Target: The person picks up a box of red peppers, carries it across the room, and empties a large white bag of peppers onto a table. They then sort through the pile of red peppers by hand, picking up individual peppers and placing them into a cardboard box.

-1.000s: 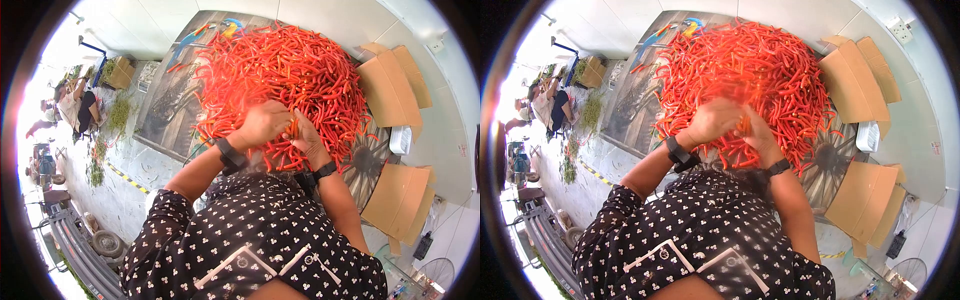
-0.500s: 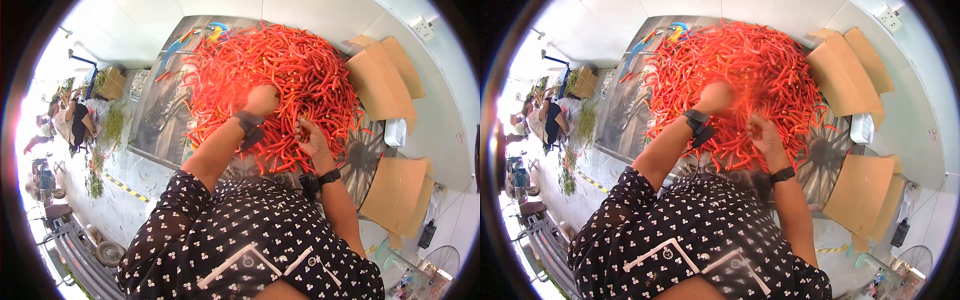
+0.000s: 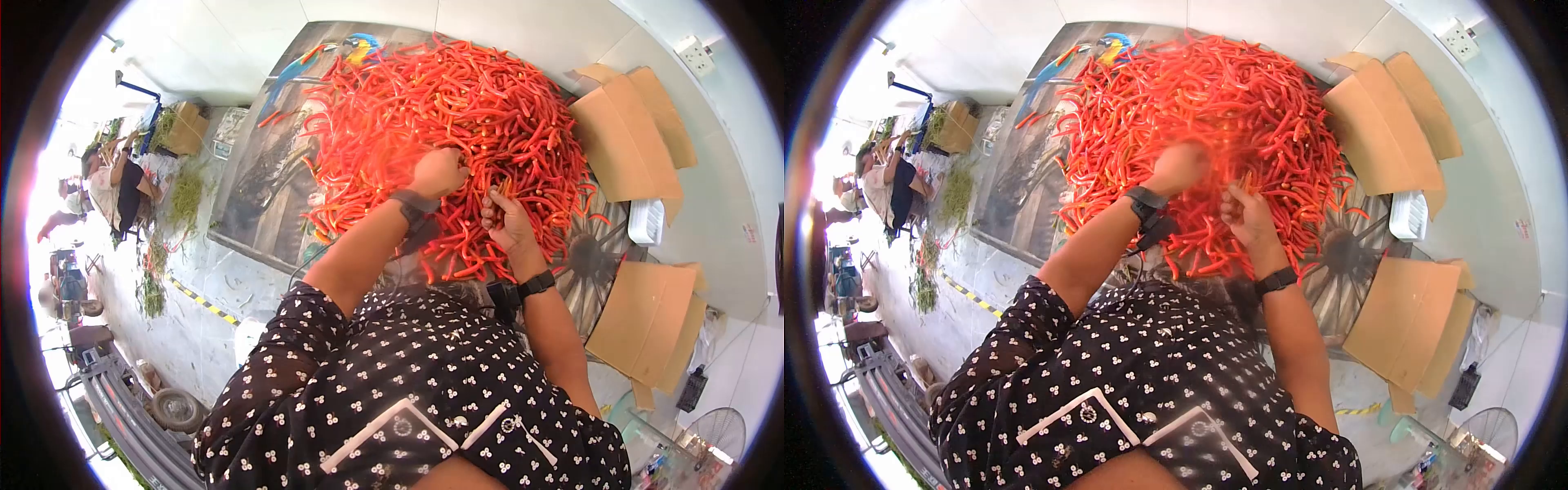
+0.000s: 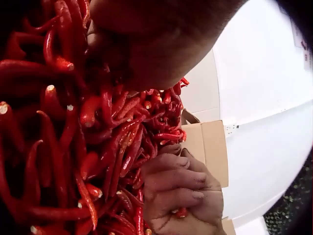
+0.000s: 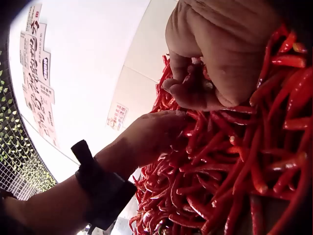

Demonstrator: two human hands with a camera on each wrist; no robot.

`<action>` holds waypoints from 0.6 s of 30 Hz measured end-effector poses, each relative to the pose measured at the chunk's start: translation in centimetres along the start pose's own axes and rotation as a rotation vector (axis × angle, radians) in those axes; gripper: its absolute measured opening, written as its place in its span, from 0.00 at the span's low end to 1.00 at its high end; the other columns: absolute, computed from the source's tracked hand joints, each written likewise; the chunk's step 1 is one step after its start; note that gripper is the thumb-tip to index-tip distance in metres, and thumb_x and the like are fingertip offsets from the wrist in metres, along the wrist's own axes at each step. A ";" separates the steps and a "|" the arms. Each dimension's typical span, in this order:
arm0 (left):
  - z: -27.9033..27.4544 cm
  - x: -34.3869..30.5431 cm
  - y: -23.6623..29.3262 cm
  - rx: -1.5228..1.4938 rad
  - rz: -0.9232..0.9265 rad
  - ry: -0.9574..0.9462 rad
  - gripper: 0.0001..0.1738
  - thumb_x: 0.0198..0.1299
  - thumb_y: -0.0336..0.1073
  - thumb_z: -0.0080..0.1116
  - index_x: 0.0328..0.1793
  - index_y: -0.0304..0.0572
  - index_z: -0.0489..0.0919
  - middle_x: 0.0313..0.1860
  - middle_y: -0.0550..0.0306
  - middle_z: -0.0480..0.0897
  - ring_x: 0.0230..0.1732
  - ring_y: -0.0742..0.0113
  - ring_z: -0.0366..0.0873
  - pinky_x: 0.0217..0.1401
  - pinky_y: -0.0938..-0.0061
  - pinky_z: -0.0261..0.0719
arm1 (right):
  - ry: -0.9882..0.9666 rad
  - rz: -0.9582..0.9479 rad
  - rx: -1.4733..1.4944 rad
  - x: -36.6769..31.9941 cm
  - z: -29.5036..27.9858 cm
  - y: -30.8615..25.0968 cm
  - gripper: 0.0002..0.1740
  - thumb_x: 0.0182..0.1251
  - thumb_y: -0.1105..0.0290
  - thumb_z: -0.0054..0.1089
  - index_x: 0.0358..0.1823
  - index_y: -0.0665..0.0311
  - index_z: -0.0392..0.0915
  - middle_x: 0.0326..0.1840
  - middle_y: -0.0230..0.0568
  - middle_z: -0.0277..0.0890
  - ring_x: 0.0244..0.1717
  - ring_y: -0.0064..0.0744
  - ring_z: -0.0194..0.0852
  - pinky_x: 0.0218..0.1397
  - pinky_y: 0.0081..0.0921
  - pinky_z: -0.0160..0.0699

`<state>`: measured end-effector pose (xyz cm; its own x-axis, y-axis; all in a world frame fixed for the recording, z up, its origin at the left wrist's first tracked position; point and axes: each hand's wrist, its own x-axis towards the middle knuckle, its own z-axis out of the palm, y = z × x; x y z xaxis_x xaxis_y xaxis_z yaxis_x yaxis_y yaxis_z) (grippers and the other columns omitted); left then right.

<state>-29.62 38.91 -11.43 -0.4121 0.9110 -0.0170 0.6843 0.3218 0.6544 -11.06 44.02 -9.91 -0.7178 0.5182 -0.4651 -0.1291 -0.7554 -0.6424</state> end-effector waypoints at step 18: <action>-2.7 -5.0 3.6 -0.093 0.384 -0.077 0.10 0.46 0.42 0.58 0.29 0.46 0.82 0.31 0.52 0.79 0.37 0.53 0.78 0.36 0.61 0.76 | 0.059 -0.103 -0.199 -0.7 1.8 -0.3 0.08 0.60 0.69 0.61 0.39 0.58 0.74 0.28 0.29 0.76 0.25 0.18 0.71 0.20 0.13 0.56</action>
<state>-26.68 34.79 -6.91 -0.0884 0.9782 0.1881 0.7212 -0.0674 0.6895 -11.70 43.17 -8.27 -0.6657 0.6156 -0.4217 -0.0585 -0.6064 -0.7930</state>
